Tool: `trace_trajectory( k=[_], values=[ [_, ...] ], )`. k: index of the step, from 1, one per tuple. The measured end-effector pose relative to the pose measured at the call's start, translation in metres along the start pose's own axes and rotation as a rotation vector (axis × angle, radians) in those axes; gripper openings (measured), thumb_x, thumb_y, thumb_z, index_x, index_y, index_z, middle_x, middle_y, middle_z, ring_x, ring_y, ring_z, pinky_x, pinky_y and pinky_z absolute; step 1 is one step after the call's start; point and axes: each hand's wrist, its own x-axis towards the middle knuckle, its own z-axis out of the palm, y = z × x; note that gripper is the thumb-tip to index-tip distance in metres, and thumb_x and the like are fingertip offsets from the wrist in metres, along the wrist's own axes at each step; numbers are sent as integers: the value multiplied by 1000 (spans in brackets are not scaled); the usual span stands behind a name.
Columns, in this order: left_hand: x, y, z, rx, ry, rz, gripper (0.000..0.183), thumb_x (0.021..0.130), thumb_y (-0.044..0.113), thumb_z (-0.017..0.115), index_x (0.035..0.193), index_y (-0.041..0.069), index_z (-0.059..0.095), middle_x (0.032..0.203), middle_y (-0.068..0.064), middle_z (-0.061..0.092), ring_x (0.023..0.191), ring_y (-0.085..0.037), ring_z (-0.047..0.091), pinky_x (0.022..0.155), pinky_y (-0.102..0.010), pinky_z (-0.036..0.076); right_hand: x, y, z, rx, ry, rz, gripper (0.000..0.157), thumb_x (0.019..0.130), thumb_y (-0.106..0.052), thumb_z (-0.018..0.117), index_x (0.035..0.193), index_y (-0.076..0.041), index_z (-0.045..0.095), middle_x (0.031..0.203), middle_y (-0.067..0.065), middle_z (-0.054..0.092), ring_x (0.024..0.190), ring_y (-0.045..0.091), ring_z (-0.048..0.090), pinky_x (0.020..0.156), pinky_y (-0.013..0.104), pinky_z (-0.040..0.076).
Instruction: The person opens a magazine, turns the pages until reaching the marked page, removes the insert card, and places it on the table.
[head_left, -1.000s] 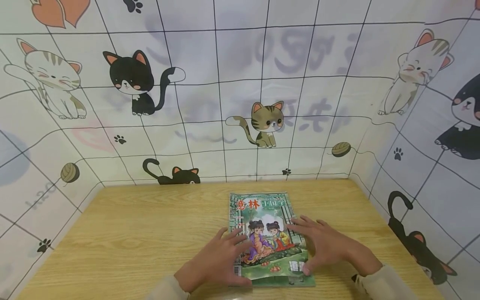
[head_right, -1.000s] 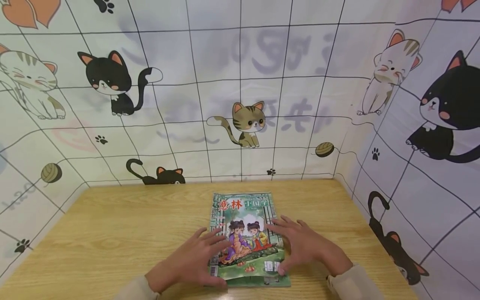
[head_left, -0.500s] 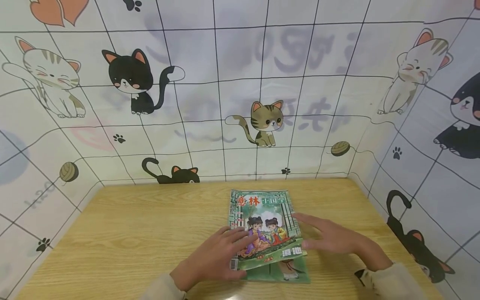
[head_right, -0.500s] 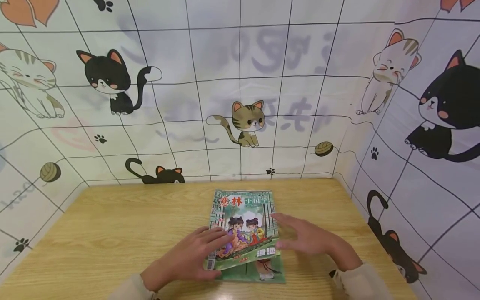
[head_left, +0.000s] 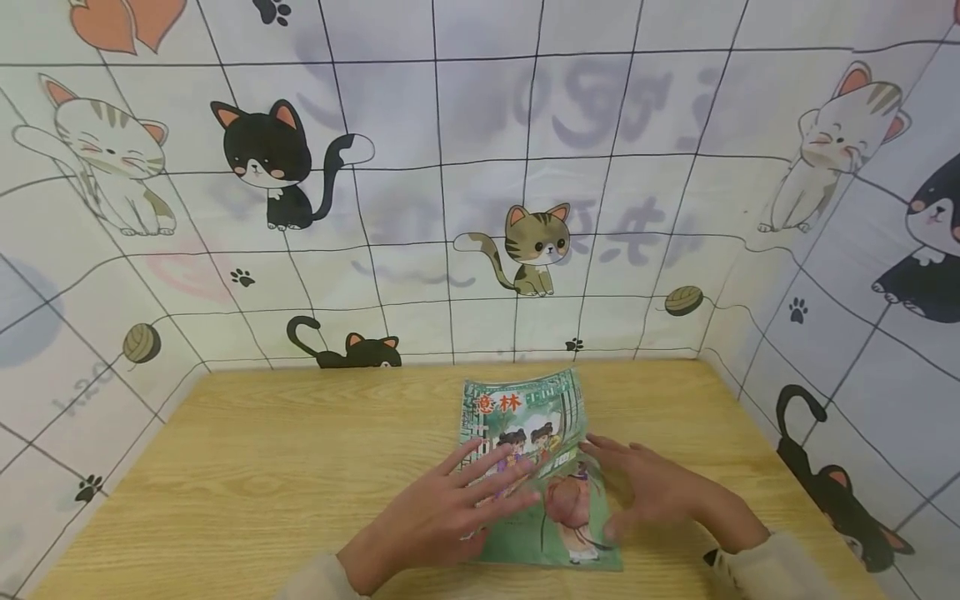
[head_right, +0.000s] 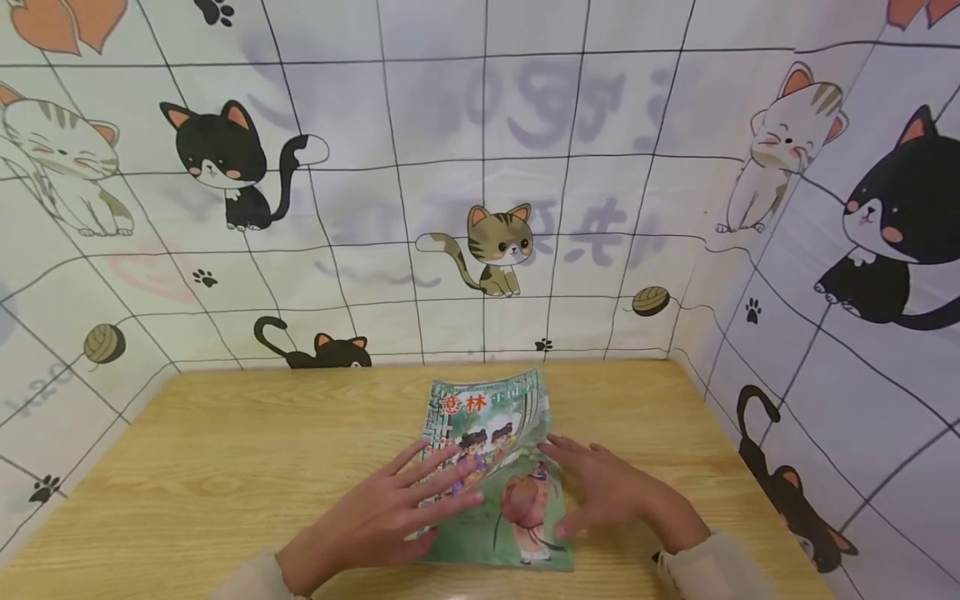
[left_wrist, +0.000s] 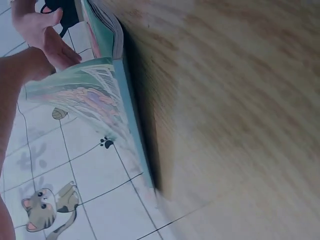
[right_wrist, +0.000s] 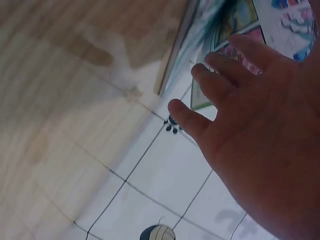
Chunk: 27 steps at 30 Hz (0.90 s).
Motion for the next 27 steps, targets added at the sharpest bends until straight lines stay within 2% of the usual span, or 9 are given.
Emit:
trace_trajectory(
  k=[5, 10, 13, 16, 18, 20, 23, 27],
  values=[
    [2, 4, -7, 87, -47, 24, 75, 81, 28, 57, 147, 21, 24, 154, 2, 11, 140, -21, 15, 110, -48, 14, 2, -3, 10, 2, -75, -71, 105, 56, -62, 74, 140, -11, 40, 147, 16, 30, 132, 40, 28, 96, 69, 19],
    [2, 6, -12, 196, -87, 39, 56, 88, 24, 48, 142, 15, 38, 152, -1, 20, 141, -19, 11, 110, -47, 15, 2, -3, 15, -20, -82, -78, 102, 56, -65, 73, 138, -13, 43, 146, 16, 32, 132, 38, 29, 96, 69, 20],
    [1, 7, -14, 282, -111, 20, 47, 91, 15, 31, 134, 10, 49, 150, -7, 27, 141, -21, 12, 110, -46, 17, 2, -4, 15, -34, -87, -73, 102, 56, -66, 72, 138, -14, 43, 146, 15, 32, 133, 37, 29, 95, 70, 19],
    [1, 7, -15, 321, -113, -35, 54, 86, 11, 21, 129, 5, 54, 146, -10, 35, 140, -23, 14, 111, -44, 16, 2, -5, 14, -36, -97, -65, 102, 56, -65, 73, 139, -14, 42, 147, 14, 31, 133, 37, 29, 96, 69, 19],
    [0, 6, -15, 321, -112, -77, 54, 84, 13, 25, 126, 4, 57, 142, -9, 40, 140, -24, 16, 111, -44, 16, 2, -5, 13, -35, -100, -61, 101, 56, -64, 73, 139, -15, 42, 147, 14, 31, 133, 36, 29, 96, 69, 19],
    [0, 5, -16, 304, -129, -116, 50, 82, 18, 36, 125, 5, 58, 140, -8, 44, 140, -24, 16, 111, -44, 13, 2, -5, 13, -24, -102, -59, 101, 56, -63, 73, 139, -15, 42, 147, 13, 31, 133, 36, 28, 96, 69, 19],
    [0, 2, -19, 289, -190, -144, 54, 77, 26, 52, 128, 7, 56, 141, -8, 43, 139, -26, 18, 112, -46, 10, 2, -6, 14, -18, -100, -54, 100, 56, -63, 74, 139, -16, 42, 147, 13, 31, 133, 36, 29, 96, 69, 19],
    [0, -3, -22, 231, -258, -183, 62, 74, 34, 62, 131, 12, 53, 144, -6, 38, 138, -28, 22, 112, -46, 6, 2, -6, 15, -30, -95, -47, 100, 56, -62, 75, 138, -16, 43, 147, 12, 31, 133, 34, 29, 96, 68, 21]
  ],
)
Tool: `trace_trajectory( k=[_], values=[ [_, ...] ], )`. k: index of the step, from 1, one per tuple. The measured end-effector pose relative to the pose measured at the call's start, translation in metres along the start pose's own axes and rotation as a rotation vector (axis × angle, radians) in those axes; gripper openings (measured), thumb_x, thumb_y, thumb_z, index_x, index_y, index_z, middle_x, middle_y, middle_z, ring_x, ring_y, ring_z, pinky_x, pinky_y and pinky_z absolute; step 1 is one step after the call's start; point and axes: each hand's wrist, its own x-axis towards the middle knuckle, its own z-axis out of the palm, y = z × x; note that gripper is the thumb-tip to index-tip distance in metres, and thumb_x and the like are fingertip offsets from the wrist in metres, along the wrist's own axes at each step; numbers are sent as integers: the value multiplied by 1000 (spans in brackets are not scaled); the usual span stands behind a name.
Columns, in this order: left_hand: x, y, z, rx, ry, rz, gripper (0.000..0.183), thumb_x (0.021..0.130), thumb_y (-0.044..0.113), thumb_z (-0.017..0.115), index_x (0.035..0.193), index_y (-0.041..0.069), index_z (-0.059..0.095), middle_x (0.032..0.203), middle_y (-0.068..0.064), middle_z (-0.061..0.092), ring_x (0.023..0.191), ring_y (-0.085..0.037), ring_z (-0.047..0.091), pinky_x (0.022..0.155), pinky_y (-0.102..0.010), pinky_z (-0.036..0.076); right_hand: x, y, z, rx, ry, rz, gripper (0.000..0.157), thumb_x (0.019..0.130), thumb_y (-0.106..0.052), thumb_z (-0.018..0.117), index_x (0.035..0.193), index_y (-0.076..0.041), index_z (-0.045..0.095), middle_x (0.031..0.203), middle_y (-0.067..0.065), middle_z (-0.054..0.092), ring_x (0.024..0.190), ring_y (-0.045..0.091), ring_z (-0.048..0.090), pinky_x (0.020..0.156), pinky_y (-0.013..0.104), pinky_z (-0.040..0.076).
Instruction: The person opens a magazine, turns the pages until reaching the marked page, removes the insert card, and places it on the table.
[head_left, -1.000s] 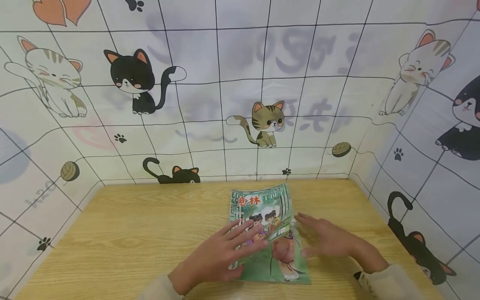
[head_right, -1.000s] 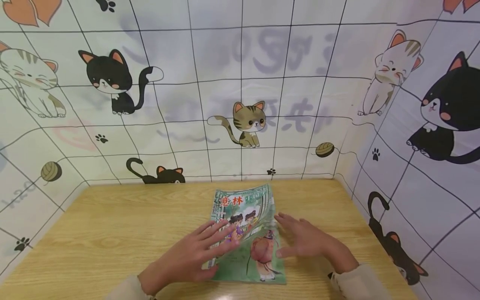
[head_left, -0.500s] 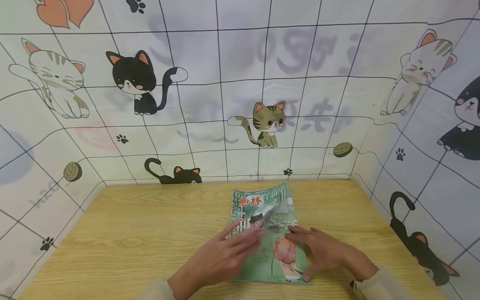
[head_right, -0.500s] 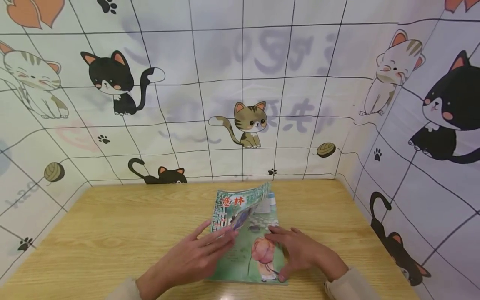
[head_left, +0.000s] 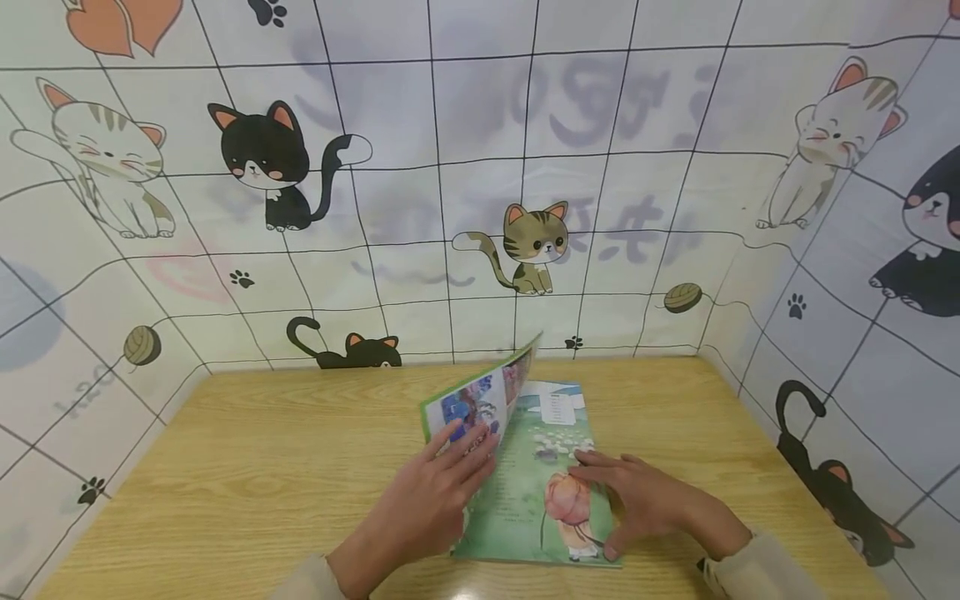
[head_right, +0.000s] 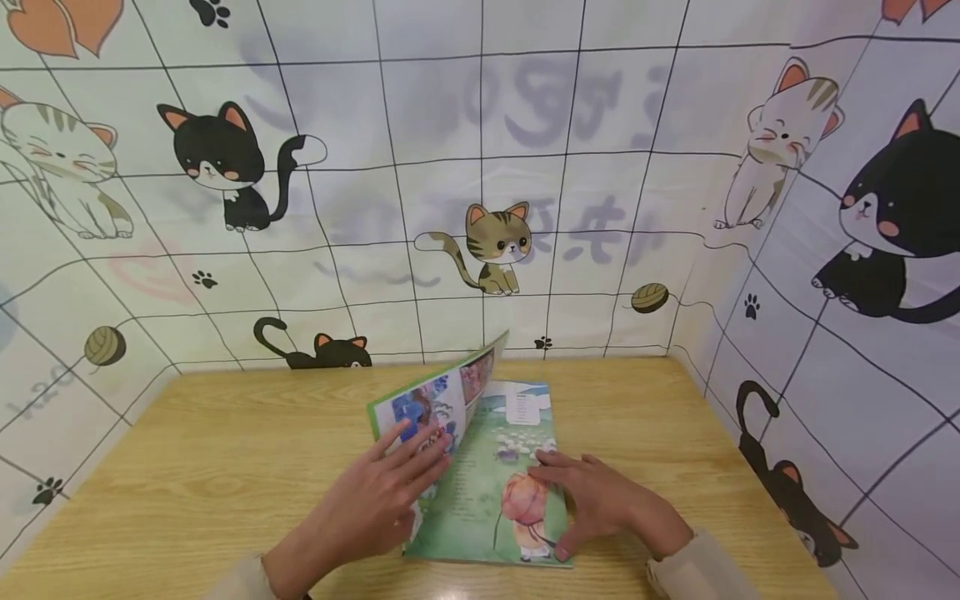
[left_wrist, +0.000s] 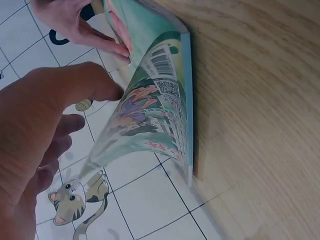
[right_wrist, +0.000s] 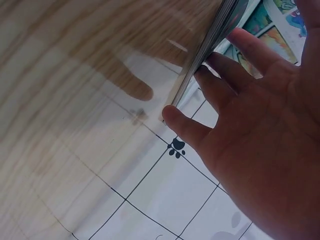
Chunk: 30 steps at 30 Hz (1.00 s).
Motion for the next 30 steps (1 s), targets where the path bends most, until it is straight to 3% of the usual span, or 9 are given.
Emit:
trace_trajectory(
  k=[7, 15, 25, 30],
  values=[
    [-4, -12, 3, -191, -62, -61, 67, 70, 40, 66, 131, 17, 53, 147, -4, 34, 138, -28, 22, 109, -53, 14, 0, 1, 1, -15, -5, 20, 100, 56, -62, 74, 139, -17, 42, 148, 10, 30, 134, 32, 29, 97, 67, 21],
    [-12, -17, 11, -270, -138, -165, 72, 70, 50, 64, 135, 26, 48, 149, 3, 30, 138, -28, 22, 93, -70, 24, 0, 0, 1, -14, -15, 32, 99, 56, -62, 75, 139, -19, 42, 148, 9, 30, 134, 32, 29, 97, 66, 22],
    [-20, -13, 25, -365, -212, -249, 67, 77, 54, 52, 139, 31, 41, 149, 2, 30, 130, -33, 37, 76, -64, 43, 2, 1, 1, -24, -12, 47, 99, 54, -63, 75, 138, -21, 44, 147, 9, 32, 133, 32, 31, 99, 63, 24],
    [-21, -10, 31, -420, -235, -288, 66, 80, 56, 49, 139, 28, 43, 147, -2, 33, 128, -36, 38, 72, -60, 46, 2, 1, 1, -27, -10, 42, 99, 54, -63, 75, 138, -19, 44, 147, 9, 32, 133, 32, 31, 99, 63, 24]
  ],
)
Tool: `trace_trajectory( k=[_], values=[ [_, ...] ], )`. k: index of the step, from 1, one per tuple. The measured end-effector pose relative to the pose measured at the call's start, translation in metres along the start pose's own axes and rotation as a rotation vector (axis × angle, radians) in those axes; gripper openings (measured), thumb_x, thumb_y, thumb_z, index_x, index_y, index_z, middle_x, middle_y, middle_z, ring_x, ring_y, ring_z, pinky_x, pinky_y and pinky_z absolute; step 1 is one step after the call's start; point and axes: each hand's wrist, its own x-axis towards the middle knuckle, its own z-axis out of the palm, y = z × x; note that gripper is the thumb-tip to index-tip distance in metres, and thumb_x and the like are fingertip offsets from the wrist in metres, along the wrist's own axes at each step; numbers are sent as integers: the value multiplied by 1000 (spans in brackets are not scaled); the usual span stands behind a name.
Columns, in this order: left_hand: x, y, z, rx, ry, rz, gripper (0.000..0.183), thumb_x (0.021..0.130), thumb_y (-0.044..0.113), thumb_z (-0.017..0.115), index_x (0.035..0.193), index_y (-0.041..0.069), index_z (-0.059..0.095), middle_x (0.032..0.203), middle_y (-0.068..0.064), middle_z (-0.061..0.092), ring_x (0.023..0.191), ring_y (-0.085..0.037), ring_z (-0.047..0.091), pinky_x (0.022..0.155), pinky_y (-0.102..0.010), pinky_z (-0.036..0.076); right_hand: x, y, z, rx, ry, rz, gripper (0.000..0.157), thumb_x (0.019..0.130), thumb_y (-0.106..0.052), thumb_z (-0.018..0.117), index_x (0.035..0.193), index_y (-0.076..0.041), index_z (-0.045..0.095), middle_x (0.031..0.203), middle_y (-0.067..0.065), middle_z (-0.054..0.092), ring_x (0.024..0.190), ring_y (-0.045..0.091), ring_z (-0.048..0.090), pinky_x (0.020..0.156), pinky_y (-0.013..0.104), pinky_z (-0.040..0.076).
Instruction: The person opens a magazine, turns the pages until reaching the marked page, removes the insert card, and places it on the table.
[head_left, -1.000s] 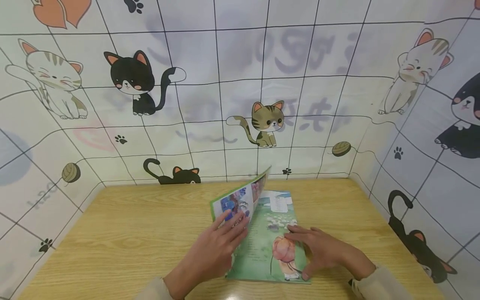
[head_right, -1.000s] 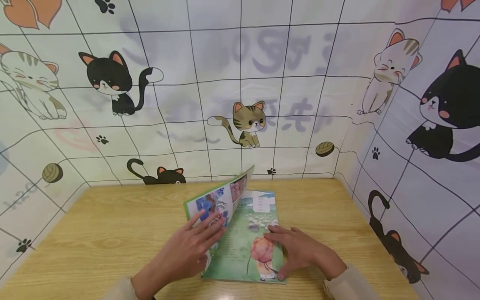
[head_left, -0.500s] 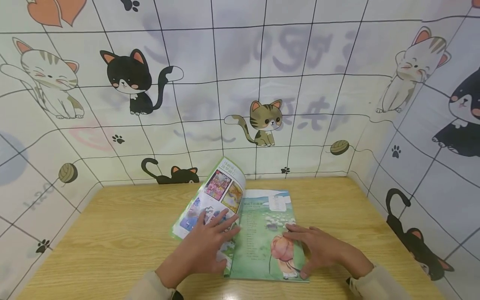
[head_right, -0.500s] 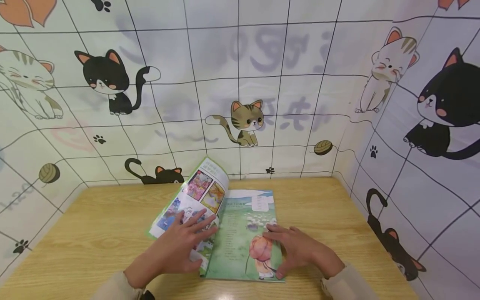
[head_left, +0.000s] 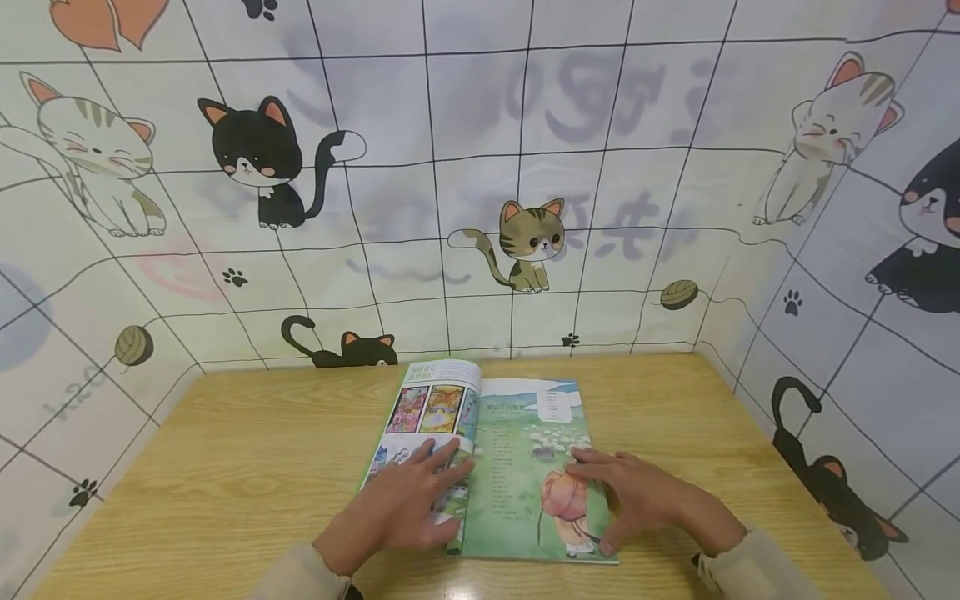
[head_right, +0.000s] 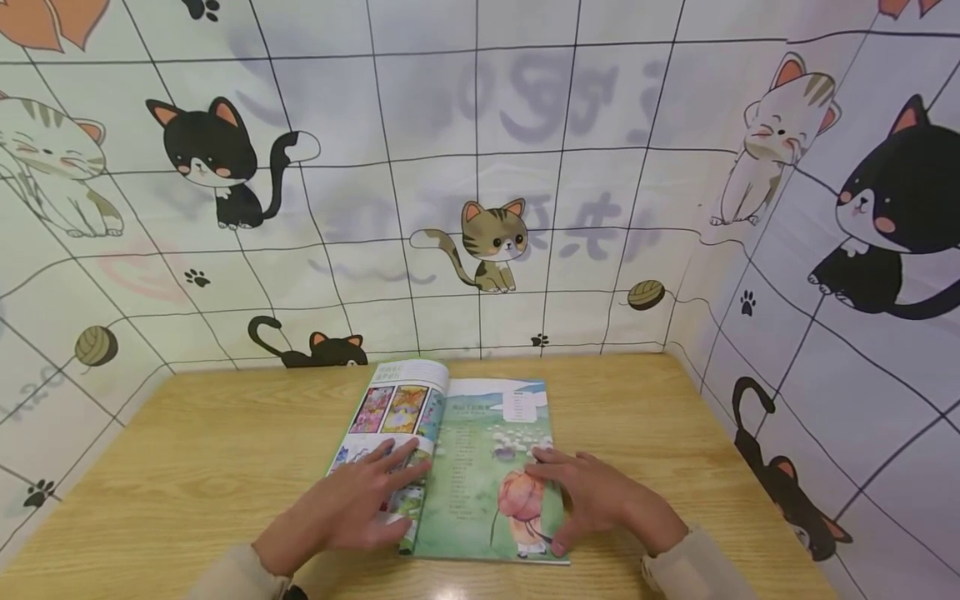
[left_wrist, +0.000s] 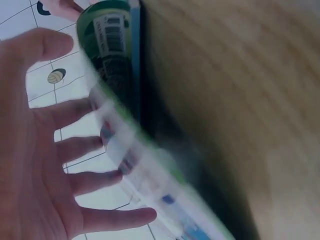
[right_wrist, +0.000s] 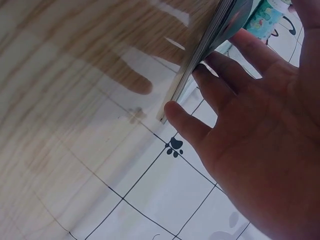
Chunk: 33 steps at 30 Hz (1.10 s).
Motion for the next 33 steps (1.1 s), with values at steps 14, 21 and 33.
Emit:
trace_trajectory(
  k=[14, 21, 33],
  values=[
    [-1, 3, 9, 54, 27, -14, 77, 77, 68, 50, 138, 21, 44, 146, -7, 34, 127, -40, 37, 76, -55, 48, -1, -5, -3, 4, 1, 12, 97, 55, -63, 74, 137, -19, 46, 146, 10, 33, 131, 34, 34, 98, 63, 26],
    [0, 6, 8, 122, 34, 40, 76, 78, 66, 52, 136, 17, 46, 145, -7, 37, 131, -33, 34, 95, -56, 37, 3, -7, -7, -6, 1, 24, 94, 56, -63, 73, 134, -18, 49, 144, 9, 38, 131, 32, 34, 96, 65, 26],
    [1, 17, 8, 172, 110, 106, 77, 77, 74, 45, 119, 11, 60, 129, -6, 50, 120, -28, 46, 83, -58, 44, 9, -14, -9, -51, 56, 20, 82, 68, -67, 63, 130, -13, 54, 135, 12, 48, 123, 35, 45, 94, 56, 36]
  ],
)
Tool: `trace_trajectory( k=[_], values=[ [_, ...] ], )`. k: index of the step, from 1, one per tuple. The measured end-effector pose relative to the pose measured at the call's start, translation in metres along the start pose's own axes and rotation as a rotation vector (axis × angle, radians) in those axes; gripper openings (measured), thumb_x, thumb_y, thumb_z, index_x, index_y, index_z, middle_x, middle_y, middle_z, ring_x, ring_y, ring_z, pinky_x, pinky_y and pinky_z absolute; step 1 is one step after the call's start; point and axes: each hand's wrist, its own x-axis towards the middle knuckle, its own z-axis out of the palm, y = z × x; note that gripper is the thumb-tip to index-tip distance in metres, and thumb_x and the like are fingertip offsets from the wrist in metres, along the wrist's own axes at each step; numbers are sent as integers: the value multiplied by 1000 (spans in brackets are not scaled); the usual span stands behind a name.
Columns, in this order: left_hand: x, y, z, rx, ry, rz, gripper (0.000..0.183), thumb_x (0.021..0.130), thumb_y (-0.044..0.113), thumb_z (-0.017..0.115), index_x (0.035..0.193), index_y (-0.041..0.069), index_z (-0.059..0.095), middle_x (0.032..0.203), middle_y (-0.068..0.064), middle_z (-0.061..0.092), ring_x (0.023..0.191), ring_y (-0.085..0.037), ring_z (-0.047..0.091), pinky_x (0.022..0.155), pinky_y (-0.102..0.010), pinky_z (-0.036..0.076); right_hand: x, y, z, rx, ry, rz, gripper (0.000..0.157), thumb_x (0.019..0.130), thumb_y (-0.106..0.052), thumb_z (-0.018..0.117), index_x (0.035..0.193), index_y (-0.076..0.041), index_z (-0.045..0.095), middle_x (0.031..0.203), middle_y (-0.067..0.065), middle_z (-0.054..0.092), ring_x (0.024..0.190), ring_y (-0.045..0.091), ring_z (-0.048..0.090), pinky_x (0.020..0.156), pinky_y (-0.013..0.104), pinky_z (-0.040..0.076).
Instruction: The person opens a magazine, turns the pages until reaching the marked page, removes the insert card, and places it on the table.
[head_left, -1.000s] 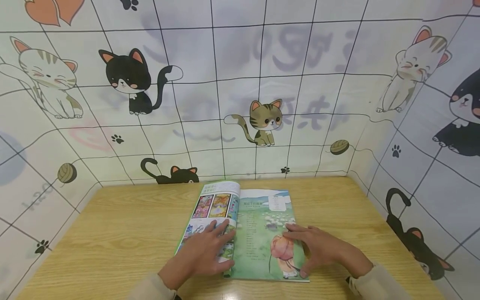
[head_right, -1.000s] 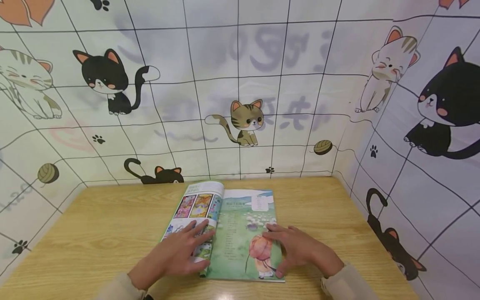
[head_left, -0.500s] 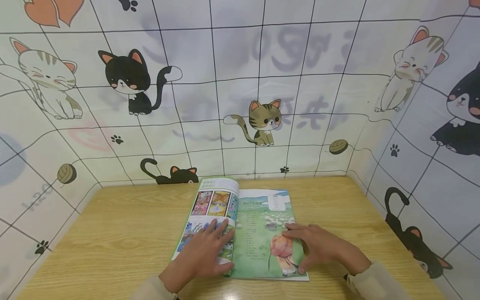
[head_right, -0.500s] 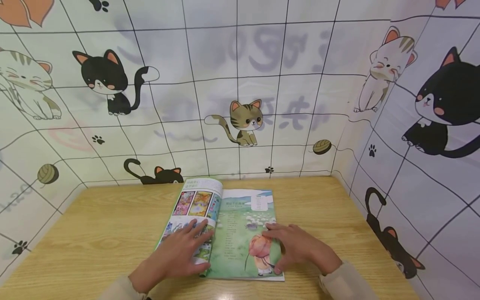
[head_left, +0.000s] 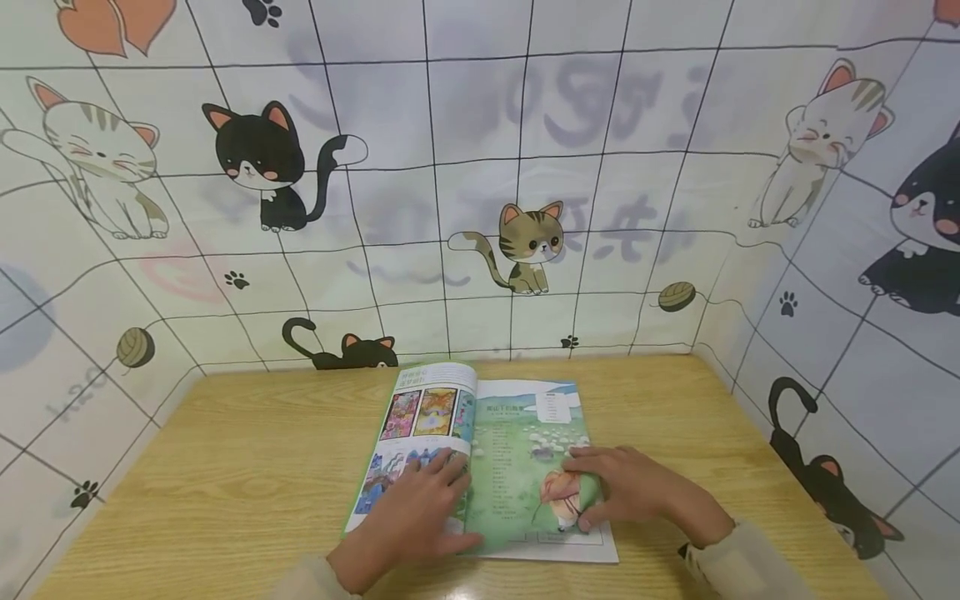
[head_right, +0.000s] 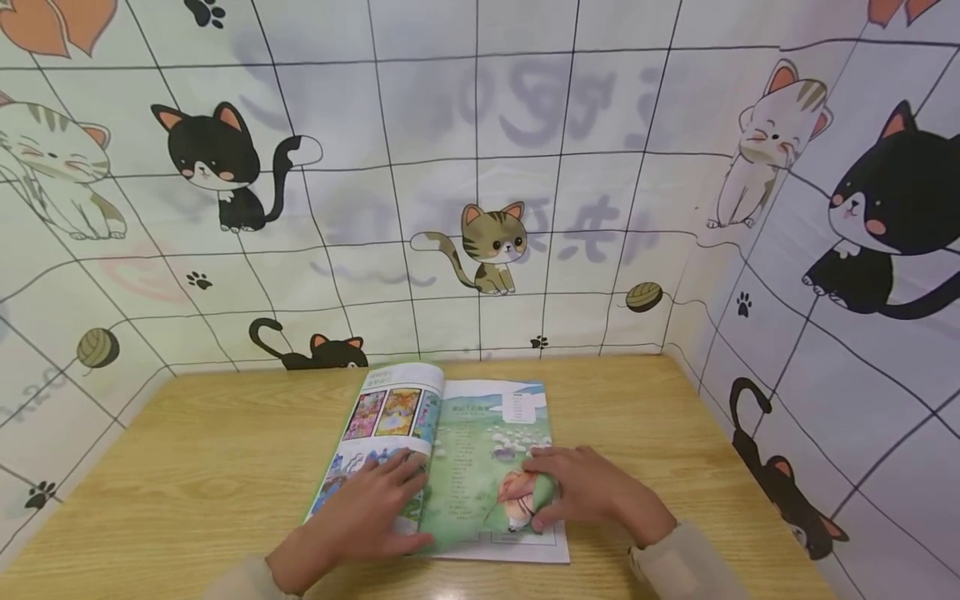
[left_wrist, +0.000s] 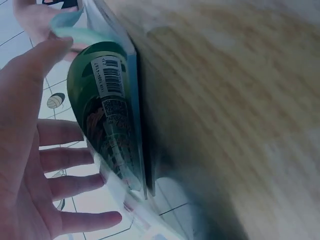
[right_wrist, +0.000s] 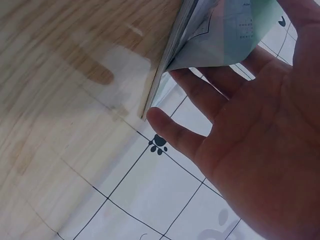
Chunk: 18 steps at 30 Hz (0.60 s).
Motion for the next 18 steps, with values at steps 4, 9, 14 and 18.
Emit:
trace_trajectory(
  k=[4, 9, 14, 18],
  values=[
    [1, 3, 1, 12, 11, -21, 92, 68, 84, 39, 117, 9, 60, 124, -6, 51, 115, -27, 47, 78, -51, 48, 4, -3, -1, -9, 33, -26, 81, 70, -66, 61, 129, -12, 54, 131, 9, 53, 120, 31, 48, 94, 53, 38],
    [4, 8, 0, 23, 12, -42, 101, 61, 89, 38, 114, 7, 61, 125, -8, 51, 116, -28, 47, 72, -46, 51, 5, -6, -4, -19, 54, 2, 80, 71, -66, 60, 131, -14, 52, 132, 4, 52, 121, 27, 48, 96, 52, 37],
    [6, 10, 0, 44, -15, -67, 100, 61, 89, 38, 114, 7, 62, 127, -9, 52, 119, -30, 47, 77, -49, 50, 8, -10, -8, -29, 92, 6, 81, 73, -68, 57, 135, -16, 48, 134, 4, 50, 123, 27, 46, 97, 53, 36],
    [8, 10, 0, 54, -12, -77, 88, 65, 84, 43, 112, 12, 63, 120, -6, 54, 114, -28, 49, 75, -50, 49, 10, -12, -11, -37, 126, 2, 80, 74, -69, 53, 135, -17, 49, 133, 3, 51, 122, 26, 47, 97, 52, 37]
  ],
)
